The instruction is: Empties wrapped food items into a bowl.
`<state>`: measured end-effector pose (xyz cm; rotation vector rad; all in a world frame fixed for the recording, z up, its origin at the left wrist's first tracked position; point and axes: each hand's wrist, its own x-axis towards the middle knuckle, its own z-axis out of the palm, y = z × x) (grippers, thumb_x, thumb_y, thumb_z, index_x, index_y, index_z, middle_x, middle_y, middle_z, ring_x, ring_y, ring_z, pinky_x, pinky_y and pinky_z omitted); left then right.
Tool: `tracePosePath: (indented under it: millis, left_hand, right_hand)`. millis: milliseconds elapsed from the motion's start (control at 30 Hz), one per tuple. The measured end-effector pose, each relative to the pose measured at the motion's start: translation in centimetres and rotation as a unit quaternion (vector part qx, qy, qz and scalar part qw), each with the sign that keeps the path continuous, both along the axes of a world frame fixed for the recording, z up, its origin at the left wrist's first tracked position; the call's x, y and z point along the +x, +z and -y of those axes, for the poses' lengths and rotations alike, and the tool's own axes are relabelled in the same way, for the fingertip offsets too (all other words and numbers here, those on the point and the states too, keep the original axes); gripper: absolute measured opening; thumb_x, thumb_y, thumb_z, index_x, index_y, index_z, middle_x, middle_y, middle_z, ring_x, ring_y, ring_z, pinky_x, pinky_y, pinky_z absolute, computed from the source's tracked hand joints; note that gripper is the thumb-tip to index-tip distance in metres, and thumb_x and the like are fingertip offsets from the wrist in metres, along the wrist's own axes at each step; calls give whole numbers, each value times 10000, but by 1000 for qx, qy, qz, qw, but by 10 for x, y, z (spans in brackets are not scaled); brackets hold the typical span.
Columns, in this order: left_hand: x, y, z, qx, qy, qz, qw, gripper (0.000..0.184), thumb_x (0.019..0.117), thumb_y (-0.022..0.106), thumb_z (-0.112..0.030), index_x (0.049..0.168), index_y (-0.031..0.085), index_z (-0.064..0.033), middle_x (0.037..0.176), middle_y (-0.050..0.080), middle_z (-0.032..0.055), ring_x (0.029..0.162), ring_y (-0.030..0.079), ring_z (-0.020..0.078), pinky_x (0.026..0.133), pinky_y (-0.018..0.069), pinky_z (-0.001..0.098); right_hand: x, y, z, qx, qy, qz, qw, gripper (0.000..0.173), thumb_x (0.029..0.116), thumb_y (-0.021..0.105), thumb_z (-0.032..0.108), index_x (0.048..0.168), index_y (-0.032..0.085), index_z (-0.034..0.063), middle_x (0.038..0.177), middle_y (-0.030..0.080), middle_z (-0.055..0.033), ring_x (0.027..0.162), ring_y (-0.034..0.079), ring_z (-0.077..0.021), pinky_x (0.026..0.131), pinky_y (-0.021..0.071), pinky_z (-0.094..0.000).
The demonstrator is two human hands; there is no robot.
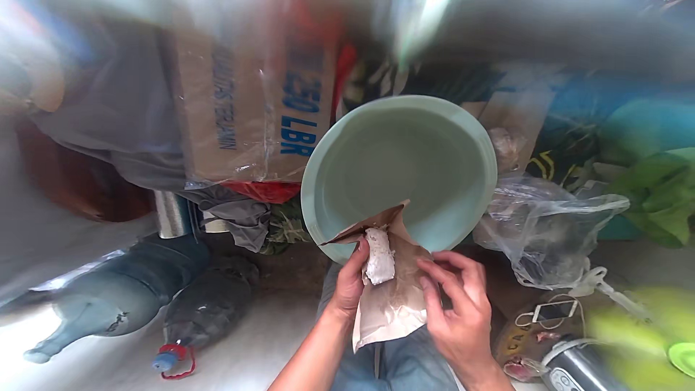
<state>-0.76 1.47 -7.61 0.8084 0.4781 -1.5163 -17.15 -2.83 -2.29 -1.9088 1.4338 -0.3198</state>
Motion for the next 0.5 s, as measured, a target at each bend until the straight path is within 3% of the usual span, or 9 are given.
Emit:
tracePosePath:
  millis: [33,67,100,133,200,300,367,500]
  left_hand:
    - [-1,-9,-6,-43,-10,11,999,292,1031,549,-327,1152,709,-115,1063,758,44,1045,715,113,954,573,300]
    - [-2,-15,-8,-65,-19,20,997,385,989,623,-406,1211,682,-97,1122,747,77,1094,708,164,993,562,353]
    - [-4,-20,-10,-70,-25,23,997,517,952,668,-462,1258,607,-50,1158,722,137,1119,698,240,1010,557,421]
    - [-6,-20,-11,-54,-33,37,997,623,920,692,-526,1287,566,-39,1164,714,146,1116,697,253,1002,563,431]
    - [-12,-14,-12,-4,-46,63,997,737,872,689,-639,1326,560,-73,1181,710,115,1121,689,210,993,564,391]
    - [-20,-10,-8,46,-67,87,993,864,842,615,-755,1360,541,-67,1207,694,123,1135,678,200,986,565,373]
    - [-23,-6,-6,76,-55,99,991,793,878,577,-735,1361,537,-107,1155,718,53,1085,693,110,957,577,302]
    - [-24,-8,-5,58,-9,57,997,614,1004,474,-624,1293,606,-99,1128,722,72,1073,696,124,949,578,311]
  right_hand:
    - [2,3,-2,-42,30,-51,997,245,963,643,176,1165,772,226,1265,645,-91,1208,563,-216,1033,455,-380]
    - [5,6,-4,-76,56,-87,992,228,971,645,225,1163,762,261,1251,666,-66,1218,553,-249,1044,389,-462]
    - [9,9,-7,-92,75,-108,987,203,976,654,280,1150,760,286,1218,689,-11,1206,549,-238,1039,336,-498]
    - [13,11,-10,-93,90,-117,985,195,978,662,330,1139,768,303,1190,709,45,1195,552,-208,1029,311,-502]
    - [20,8,-16,-86,112,-125,982,229,971,664,382,1157,780,316,1195,728,100,1184,564,-169,1006,306,-494]
    - [25,-6,-21,-97,77,-98,987,193,936,723,340,1099,810,283,1145,754,93,1121,594,-153,973,321,-484]
    - [28,-15,-23,-105,57,-93,989,166,931,728,311,1070,818,293,1116,761,102,1105,600,-148,976,317,-487]
    - [33,-25,-25,-90,60,-107,988,192,942,706,248,1082,815,321,1127,760,121,1096,610,-141,978,324,-501]
